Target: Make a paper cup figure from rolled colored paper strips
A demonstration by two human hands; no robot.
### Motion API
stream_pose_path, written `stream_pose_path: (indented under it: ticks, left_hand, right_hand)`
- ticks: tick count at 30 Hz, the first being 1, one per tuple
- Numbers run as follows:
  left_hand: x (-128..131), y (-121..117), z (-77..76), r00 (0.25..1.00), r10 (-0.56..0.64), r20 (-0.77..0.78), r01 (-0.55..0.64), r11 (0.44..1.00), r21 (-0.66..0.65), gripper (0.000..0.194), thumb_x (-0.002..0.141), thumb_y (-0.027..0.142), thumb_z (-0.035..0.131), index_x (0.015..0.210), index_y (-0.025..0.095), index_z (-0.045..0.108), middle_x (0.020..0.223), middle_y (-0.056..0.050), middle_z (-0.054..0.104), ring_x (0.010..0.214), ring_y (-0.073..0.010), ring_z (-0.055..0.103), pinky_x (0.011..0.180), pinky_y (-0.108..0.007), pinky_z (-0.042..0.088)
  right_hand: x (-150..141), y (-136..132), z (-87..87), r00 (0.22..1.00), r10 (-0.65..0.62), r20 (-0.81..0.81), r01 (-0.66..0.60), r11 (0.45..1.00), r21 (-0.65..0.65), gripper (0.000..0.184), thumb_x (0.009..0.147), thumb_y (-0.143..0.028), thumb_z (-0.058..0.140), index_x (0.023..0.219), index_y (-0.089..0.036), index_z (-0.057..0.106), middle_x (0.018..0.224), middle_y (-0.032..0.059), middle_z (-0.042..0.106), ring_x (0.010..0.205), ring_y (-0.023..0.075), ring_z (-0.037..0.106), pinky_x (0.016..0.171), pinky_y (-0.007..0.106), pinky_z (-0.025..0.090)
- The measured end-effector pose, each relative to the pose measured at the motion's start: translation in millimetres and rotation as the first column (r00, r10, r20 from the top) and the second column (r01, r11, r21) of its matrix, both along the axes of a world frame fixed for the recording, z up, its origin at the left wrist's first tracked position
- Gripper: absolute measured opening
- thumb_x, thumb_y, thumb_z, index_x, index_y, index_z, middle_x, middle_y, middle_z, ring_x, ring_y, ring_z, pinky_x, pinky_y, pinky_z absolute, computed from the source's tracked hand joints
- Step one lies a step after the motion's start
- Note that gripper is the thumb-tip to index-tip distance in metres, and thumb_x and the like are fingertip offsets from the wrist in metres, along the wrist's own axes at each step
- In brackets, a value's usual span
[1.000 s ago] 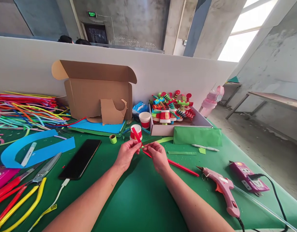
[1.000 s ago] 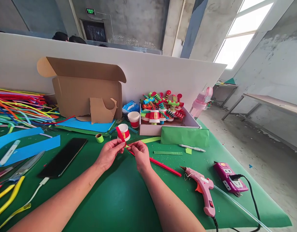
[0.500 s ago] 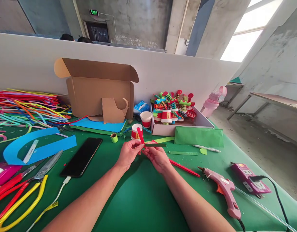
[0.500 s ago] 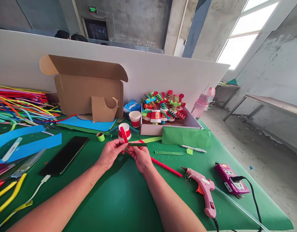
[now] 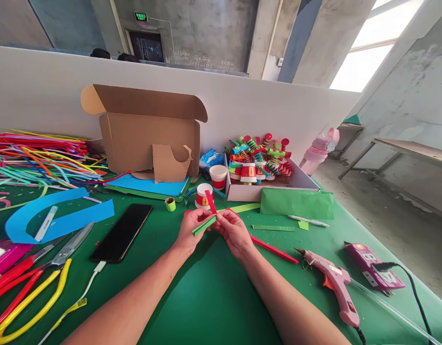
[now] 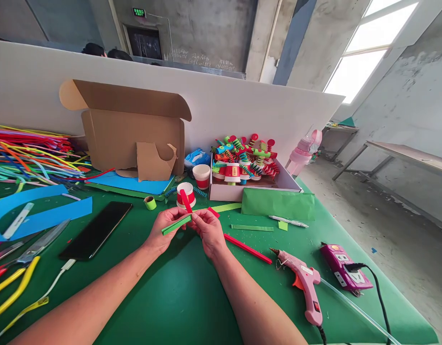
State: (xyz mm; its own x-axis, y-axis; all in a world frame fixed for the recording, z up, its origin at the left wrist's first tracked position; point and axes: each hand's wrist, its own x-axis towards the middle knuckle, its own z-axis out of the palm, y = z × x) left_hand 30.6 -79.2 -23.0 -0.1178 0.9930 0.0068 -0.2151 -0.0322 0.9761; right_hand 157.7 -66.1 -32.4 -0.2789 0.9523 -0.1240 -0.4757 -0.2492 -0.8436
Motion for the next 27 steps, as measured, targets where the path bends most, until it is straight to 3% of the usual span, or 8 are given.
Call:
stream_pose_path:
  ticks: [14, 20, 24, 27]
  left_hand:
    - [-2.3, 0.1, -2.9, 0.997, -0.038, -0.069, 0.041, 0.998, 0.049, 0.031, 0.062, 0.044, 0.081, 0.067, 0.016, 0.071, 0.067, -0.002, 0.066, 0.059, -0.0131, 0.053, 0.054, -0.025, 0.046]
    - [-1.6, 2.1, -6.5, 0.999, -0.030, -0.036, 0.031, 0.999, 0.020, 0.027, 0.062, 0.041, 0.080, 0.066, 0.016, 0.070, 0.066, -0.001, 0.064, 0.059, -0.0122, 0.052, 0.057, -0.026, 0.046]
    - [0.2, 1.3, -6.6, 0.998, -0.059, -0.004, 0.059, 0.998, 0.001, 0.030, 0.061, 0.042, 0.080, 0.075, 0.016, 0.071, 0.074, -0.004, 0.068, 0.066, -0.0157, 0.057, 0.059, -0.028, 0.048]
    - [1.8, 0.0, -5.9, 0.993, -0.113, 0.021, 0.113, 0.993, -0.015, 0.033, 0.061, 0.040, 0.082, 0.080, 0.016, 0.070, 0.077, -0.005, 0.068, 0.070, -0.0160, 0.059, 0.059, -0.026, 0.047]
  right_hand:
    - [0.6, 1.9, 0.1, 0.987, -0.120, 0.106, 0.110, 0.989, 0.094, 0.035, 0.053, -0.042, 0.090, 0.066, -0.019, 0.067, 0.067, -0.0021, 0.067, 0.064, 0.0124, 0.061, 0.073, 0.029, 0.053]
    - [1.3, 3.0, 0.2, 0.980, -0.096, 0.175, 0.079, 0.992, 0.100, 0.032, 0.055, -0.043, 0.087, 0.072, -0.019, 0.074, 0.071, 0.0017, 0.071, 0.063, 0.0144, 0.063, 0.072, 0.031, 0.054]
    - [2.6, 5.1, -0.1, 0.969, -0.212, 0.130, 0.205, 0.977, 0.061, 0.035, 0.050, -0.043, 0.089, 0.069, -0.019, 0.072, 0.066, -0.0003, 0.070, 0.061, 0.0149, 0.063, 0.071, 0.033, 0.055]
    - [1.8, 4.7, 0.2, 0.966, -0.235, 0.109, 0.231, 0.972, 0.050, 0.036, 0.049, -0.043, 0.089, 0.069, -0.019, 0.071, 0.065, -0.0010, 0.069, 0.062, 0.0149, 0.063, 0.071, 0.032, 0.055]
